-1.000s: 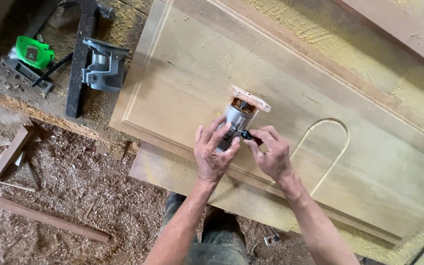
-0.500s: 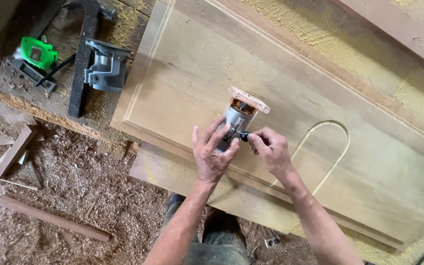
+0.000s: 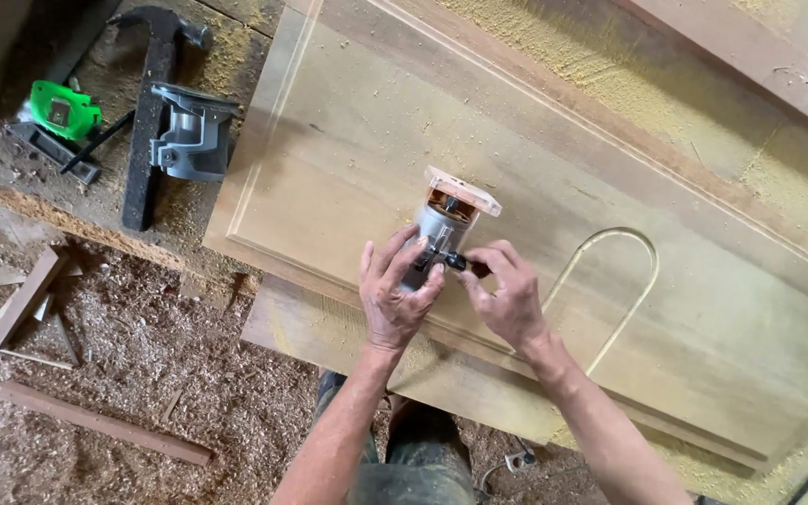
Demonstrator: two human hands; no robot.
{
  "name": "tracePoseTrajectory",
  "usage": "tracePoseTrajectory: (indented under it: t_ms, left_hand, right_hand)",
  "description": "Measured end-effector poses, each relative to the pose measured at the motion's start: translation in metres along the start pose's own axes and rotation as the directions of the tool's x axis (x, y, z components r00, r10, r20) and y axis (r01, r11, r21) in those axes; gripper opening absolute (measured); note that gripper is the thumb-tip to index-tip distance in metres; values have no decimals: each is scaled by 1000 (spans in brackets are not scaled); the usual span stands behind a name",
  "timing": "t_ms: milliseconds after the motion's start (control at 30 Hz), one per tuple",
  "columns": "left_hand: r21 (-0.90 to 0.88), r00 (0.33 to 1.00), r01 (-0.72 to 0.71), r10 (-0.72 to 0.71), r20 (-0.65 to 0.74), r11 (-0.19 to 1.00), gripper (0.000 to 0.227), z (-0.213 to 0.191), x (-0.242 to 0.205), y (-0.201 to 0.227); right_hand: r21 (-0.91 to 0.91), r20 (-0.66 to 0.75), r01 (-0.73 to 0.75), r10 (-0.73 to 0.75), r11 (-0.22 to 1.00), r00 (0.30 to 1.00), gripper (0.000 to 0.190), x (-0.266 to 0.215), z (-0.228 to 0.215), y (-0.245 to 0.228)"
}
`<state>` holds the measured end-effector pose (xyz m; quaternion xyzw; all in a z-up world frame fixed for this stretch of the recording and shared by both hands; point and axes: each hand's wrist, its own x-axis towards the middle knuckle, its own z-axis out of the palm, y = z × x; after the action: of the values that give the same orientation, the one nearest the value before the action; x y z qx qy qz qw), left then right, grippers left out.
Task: Using a handheld router to carve a decorative design into a wooden panel
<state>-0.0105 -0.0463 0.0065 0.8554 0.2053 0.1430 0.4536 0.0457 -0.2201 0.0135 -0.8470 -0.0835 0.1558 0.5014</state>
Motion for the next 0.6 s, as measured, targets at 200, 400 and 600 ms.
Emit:
tracePoseTrajectory:
  t_ms: [200, 400, 600]
  left_hand:
    - [19, 1000, -7, 7, -8, 1000, 40, 3, -5, -1]
    - [25, 1000, -14, 14, -21, 1000, 40, 4, -5, -2]
    - [43, 1000, -17, 18, -12, 999, 42, -1, -5, -1]
  right_hand:
    - [395, 312, -671, 596, 628, 740, 18, 16, -11, -26]
    - [375, 294, -666, 599, 645, 745, 26, 10, -12, -32]
    - [482, 427, -816, 728, 318, 536, 23, 21, -1, -41]
